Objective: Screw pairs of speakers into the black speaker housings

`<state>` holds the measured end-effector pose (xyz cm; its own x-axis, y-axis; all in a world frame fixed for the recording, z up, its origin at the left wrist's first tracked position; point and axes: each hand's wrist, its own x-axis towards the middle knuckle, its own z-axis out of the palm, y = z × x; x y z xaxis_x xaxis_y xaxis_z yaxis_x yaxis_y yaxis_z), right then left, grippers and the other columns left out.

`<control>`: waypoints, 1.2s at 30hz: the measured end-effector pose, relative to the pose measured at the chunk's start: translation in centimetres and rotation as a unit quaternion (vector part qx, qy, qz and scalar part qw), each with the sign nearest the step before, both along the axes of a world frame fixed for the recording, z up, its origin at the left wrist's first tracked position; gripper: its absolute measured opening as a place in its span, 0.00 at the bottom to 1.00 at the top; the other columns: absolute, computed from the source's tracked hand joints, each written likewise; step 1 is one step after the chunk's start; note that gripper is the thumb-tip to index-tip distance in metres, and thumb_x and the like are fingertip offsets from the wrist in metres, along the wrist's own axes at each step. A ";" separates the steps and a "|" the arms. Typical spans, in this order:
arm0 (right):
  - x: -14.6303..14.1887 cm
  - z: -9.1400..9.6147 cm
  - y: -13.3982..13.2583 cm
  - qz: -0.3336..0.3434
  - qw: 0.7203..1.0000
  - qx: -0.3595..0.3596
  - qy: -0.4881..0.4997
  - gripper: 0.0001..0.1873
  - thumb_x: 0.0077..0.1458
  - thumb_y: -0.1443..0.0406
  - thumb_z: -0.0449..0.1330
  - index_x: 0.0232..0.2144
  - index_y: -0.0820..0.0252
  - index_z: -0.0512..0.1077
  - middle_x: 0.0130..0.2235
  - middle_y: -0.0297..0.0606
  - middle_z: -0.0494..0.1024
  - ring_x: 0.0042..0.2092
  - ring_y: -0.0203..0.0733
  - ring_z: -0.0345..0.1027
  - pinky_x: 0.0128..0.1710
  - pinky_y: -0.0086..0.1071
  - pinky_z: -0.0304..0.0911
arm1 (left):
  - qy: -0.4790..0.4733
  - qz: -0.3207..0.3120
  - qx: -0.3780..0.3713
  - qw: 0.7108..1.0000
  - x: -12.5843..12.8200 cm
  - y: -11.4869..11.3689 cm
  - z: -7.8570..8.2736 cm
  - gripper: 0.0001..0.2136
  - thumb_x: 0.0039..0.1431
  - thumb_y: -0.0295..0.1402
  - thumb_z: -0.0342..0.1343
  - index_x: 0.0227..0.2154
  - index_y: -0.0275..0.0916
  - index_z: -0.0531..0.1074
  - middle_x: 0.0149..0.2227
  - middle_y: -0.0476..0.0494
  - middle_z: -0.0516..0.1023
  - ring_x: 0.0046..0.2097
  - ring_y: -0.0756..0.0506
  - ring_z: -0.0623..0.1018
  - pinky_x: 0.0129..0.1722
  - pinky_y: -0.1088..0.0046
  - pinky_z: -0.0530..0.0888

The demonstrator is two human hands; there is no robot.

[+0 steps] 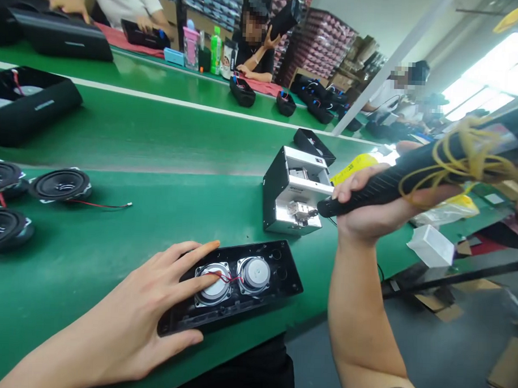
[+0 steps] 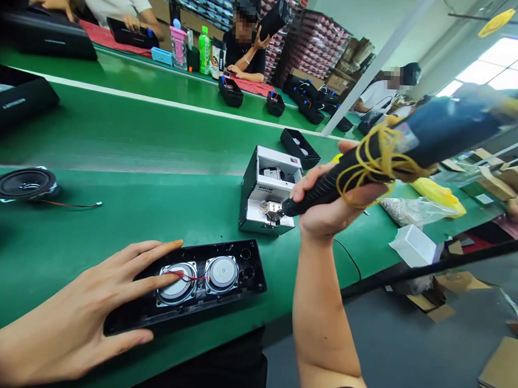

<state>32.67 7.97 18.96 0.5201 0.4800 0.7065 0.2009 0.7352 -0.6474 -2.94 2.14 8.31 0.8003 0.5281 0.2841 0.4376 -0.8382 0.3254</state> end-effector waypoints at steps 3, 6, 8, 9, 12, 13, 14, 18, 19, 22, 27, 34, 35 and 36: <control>-0.1 -0.1 0.3 -0.014 0.999 0.041 -0.011 0.23 0.61 0.42 0.53 0.41 0.52 0.70 0.19 0.23 0.67 0.14 0.36 0.53 0.11 0.29 0.47 | 0.012 -0.004 0.016 1.000 -0.1 0.2 -0.1 0.30 0.67 0.49 0.64 0.71 0.55 0.69 0.82 0.48 0.54 0.73 0.25 0.70 0.59 0.40 0.84; 0.2 -0.2 -0.3 0.007 1.000 0.020 -0.018 0.25 0.59 0.42 0.55 0.42 0.53 0.72 0.19 0.23 0.67 0.13 0.37 0.54 0.11 0.29 0.49 | 0.018 -0.013 0.033 0.999 -0.2 0.3 -0.3 0.32 0.67 0.49 0.63 0.72 0.54 0.67 0.82 0.47 0.53 0.73 0.26 0.70 0.58 0.40 0.85; 0.5 -0.4 -1.1 0.015 0.999 0.024 -0.019 0.26 0.58 0.41 0.57 0.44 0.54 0.72 0.19 0.23 0.68 0.13 0.36 0.55 0.11 0.29 0.50 | 0.013 -0.014 0.034 0.999 -0.3 0.4 -0.4 0.32 0.67 0.47 0.63 0.72 0.54 0.67 0.82 0.47 0.53 0.73 0.26 0.71 0.58 0.41 0.85; 0.6 -0.6 -1.3 0.015 0.999 0.028 -0.018 0.27 0.58 0.40 0.57 0.45 0.54 0.72 0.19 0.23 0.67 0.13 0.36 0.55 0.11 0.28 0.51 | 0.010 -0.013 0.030 0.999 -0.3 0.4 -0.4 0.32 0.67 0.47 0.64 0.72 0.54 0.68 0.82 0.47 0.54 0.72 0.26 0.71 0.59 0.41 0.85; 0.8 -1.1 -1.7 0.005 1.000 0.023 -0.002 0.30 0.60 0.35 0.56 0.44 0.53 0.71 0.19 0.22 0.66 0.13 0.35 0.55 0.11 0.27 0.51 | -0.001 -0.013 0.015 1.000 -0.2 0.5 -0.6 0.31 0.65 0.45 0.65 0.70 0.55 0.70 0.81 0.47 0.56 0.72 0.27 0.71 0.59 0.43 0.84; 0.9 -1.3 -1.7 0.008 1.000 0.018 0.000 0.31 0.61 0.34 0.55 0.43 0.53 0.71 0.18 0.22 0.65 0.12 0.35 0.54 0.10 0.27 0.50 | -0.004 -0.011 0.008 1.000 -0.2 0.5 -0.6 0.30 0.65 0.45 0.65 0.69 0.55 0.71 0.81 0.47 0.57 0.72 0.27 0.71 0.60 0.43 0.84; 1.1 -1.4 -1.6 0.015 1.000 0.016 -0.001 0.33 0.62 0.33 0.53 0.42 0.54 0.71 0.17 0.22 0.65 0.12 0.35 0.53 0.10 0.27 0.49 | -0.007 -0.010 0.002 1.000 -0.2 0.5 -0.6 0.30 0.64 0.45 0.65 0.69 0.54 0.71 0.81 0.47 0.57 0.72 0.27 0.71 0.60 0.43 0.84; 1.6 -1.6 -1.3 0.048 0.998 0.045 -0.021 0.30 0.62 0.34 0.57 0.41 0.53 0.72 0.19 0.23 0.68 0.13 0.34 0.55 0.10 0.26 0.53 | -0.015 0.002 -0.024 1.000 0.1 0.2 -0.7 0.28 0.65 0.43 0.64 0.67 0.55 0.73 0.80 0.47 0.59 0.73 0.27 0.70 0.62 0.41 0.82; 1.6 -1.6 -1.3 0.046 0.998 0.044 -0.018 0.29 0.61 0.35 0.59 0.40 0.52 0.72 0.20 0.23 0.69 0.13 0.34 0.55 0.11 0.26 0.54 | -0.019 0.011 -0.030 0.999 0.2 0.0 -0.7 0.27 0.65 0.43 0.63 0.67 0.55 0.73 0.80 0.46 0.59 0.73 0.27 0.70 0.63 0.39 0.81; 1.4 -1.5 -1.4 0.036 0.999 0.019 0.006 0.30 0.60 0.34 0.59 0.38 0.52 0.72 0.19 0.23 0.66 0.13 0.32 0.53 0.12 0.25 0.52 | -0.032 0.042 -0.050 0.997 0.4 -0.5 -0.8 0.25 0.66 0.43 0.61 0.65 0.55 0.75 0.79 0.46 0.61 0.73 0.27 0.68 0.65 0.37 0.78; 1.4 -0.7 -1.7 0.058 0.998 0.025 -0.020 0.33 0.60 0.33 0.60 0.45 0.53 0.76 0.19 0.24 0.68 0.14 0.35 0.55 0.11 0.27 0.55 | -0.036 0.044 -0.064 0.996 0.6 -0.7 -0.7 0.24 0.66 0.43 0.61 0.64 0.55 0.76 0.79 0.46 0.61 0.73 0.27 0.69 0.66 0.38 0.78; 1.5 -1.9 -1.6 0.030 0.999 0.018 -0.001 0.33 0.65 0.34 0.56 0.29 0.55 0.70 0.19 0.25 0.65 0.14 0.32 0.53 0.12 0.24 0.54 | -0.037 0.046 -0.059 0.997 0.5 -0.6 -0.8 0.24 0.65 0.42 0.62 0.64 0.54 0.75 0.79 0.45 0.62 0.74 0.27 0.68 0.67 0.37 0.77; 1.5 -2.1 -1.7 0.033 0.999 0.020 -0.010 0.33 0.66 0.34 0.55 0.28 0.55 0.70 0.20 0.25 0.65 0.14 0.31 0.54 0.12 0.24 0.55 | -0.037 0.047 -0.058 0.997 0.5 -0.7 -0.9 0.25 0.65 0.42 0.62 0.65 0.54 0.75 0.79 0.45 0.62 0.74 0.27 0.68 0.67 0.37 0.77; 1.5 -2.1 -1.7 0.036 0.999 0.026 -0.017 0.33 0.66 0.35 0.55 0.28 0.55 0.70 0.20 0.25 0.65 0.14 0.32 0.54 0.12 0.25 0.56 | -0.036 0.047 -0.058 0.997 0.6 -0.7 -1.0 0.25 0.65 0.42 0.61 0.65 0.55 0.75 0.79 0.46 0.61 0.74 0.27 0.68 0.67 0.37 0.77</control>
<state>34.15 6.25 16.88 0.4602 0.4783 0.7480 0.1673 0.7807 -0.6021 -2.38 1.44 7.34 0.7253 0.6322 0.2724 0.4839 -0.7497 0.4515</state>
